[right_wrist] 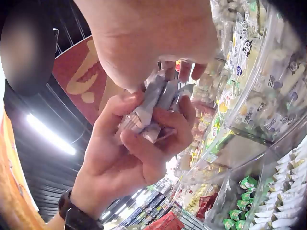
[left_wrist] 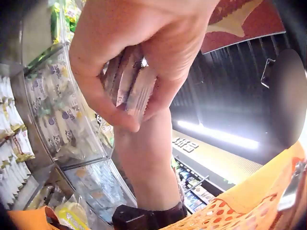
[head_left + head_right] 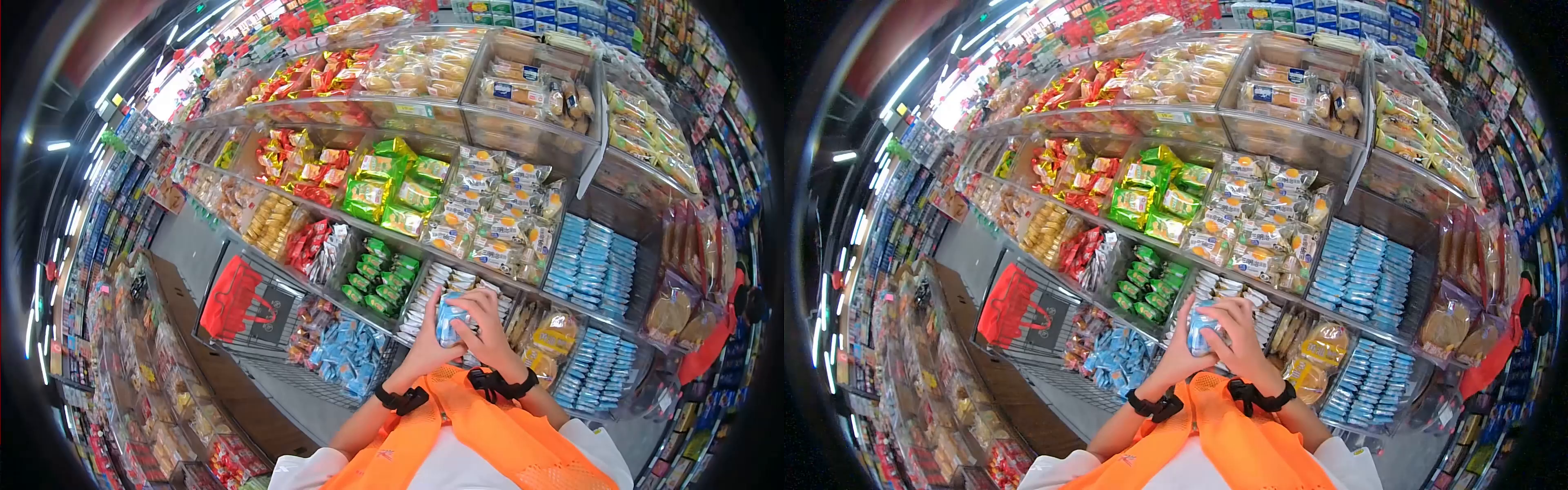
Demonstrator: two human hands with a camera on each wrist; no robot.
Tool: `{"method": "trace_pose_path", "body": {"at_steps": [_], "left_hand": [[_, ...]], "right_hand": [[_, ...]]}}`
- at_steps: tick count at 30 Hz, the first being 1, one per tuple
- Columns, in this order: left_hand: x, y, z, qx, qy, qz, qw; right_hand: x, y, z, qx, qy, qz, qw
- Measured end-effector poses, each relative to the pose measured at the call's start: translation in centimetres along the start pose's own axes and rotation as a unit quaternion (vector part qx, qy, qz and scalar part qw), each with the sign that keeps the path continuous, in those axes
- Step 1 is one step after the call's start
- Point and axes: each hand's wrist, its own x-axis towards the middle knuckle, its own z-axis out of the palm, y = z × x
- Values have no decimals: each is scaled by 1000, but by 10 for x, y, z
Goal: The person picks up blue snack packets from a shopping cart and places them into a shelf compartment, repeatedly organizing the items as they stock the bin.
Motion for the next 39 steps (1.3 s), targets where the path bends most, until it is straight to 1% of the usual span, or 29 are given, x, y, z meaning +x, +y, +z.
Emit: {"method": "trace_pose_path", "body": {"at_steps": [3,6,9,10,13,15,16,19,20,21,22,23,24,25,26,27,28,29,30,31,32,33,34,36,37,39], "left_hand": [[7,-27,0,22,41,91,995],[10,-39,1,61,48,82,994],[9,-52,3,39,99,71,992],[11,-66,-1,80,131,64,986],[5,-52,17,2,128,48,991],[5,-52,8,-36,105,60,992],[3,-54,10,-47,118,68,990],[-3,-62,18,-92,161,64,981],[0,-59,12,-79,102,77,989],[6,-84,-6,53,66,102,991],[15,-131,-31,184,30,126,974],[14,-129,-29,181,12,129,975],[13,-127,-26,178,-5,132,975],[3,-69,4,40,-5,114,993],[-4,-38,21,-98,-4,91,991],[-5,-39,17,-99,14,61,993],[-6,-38,7,-99,32,32,994],[-6,-36,-3,-97,52,3,994],[-7,-34,-9,-134,110,-53,983],[-9,-37,-18,-156,125,-55,978],[-12,-44,-30,-179,139,-58,972],[-16,-49,-36,-203,152,-59,966],[-21,-45,-34,-166,154,-41,973],[-20,-65,-47,-228,163,-55,958],[-19,-71,-52,-258,168,-62,949],[-19,-69,-45,-256,167,-69,950]], "right_hand": [[-7,-2,1,7,18,53,998],[-11,9,3,17,24,61,998],[-13,11,5,12,56,42,997],[-14,7,3,41,31,59,997],[-31,4,2,148,43,141,978],[-33,21,18,158,-56,120,979],[-33,27,22,166,-111,105,974],[-29,13,9,109,-51,16,993],[-25,10,2,110,-42,-14,993],[-23,7,-4,123,-48,-11,991],[-22,2,-11,137,-55,-9,989],[-21,-3,-20,151,-63,-6,987],[-18,-7,-32,115,-55,10,992],[-13,-9,-49,78,-47,26,996],[-7,-11,-68,41,-39,42,997],[7,-10,-96,-69,52,-15,996],[20,-4,-121,-149,168,-45,973],[33,-16,-155,-138,217,47,965],[46,0,-192,-291,230,51,927],[55,11,-220,-349,251,69,900],[62,31,-248,-424,188,100,880],[67,55,-269,-494,123,128,851],[69,84,-280,-539,53,133,830],[67,145,-283,-615,-85,140,771],[69,165,-281,-608,-105,141,774],[74,181,-271,-591,-147,144,780]]}}
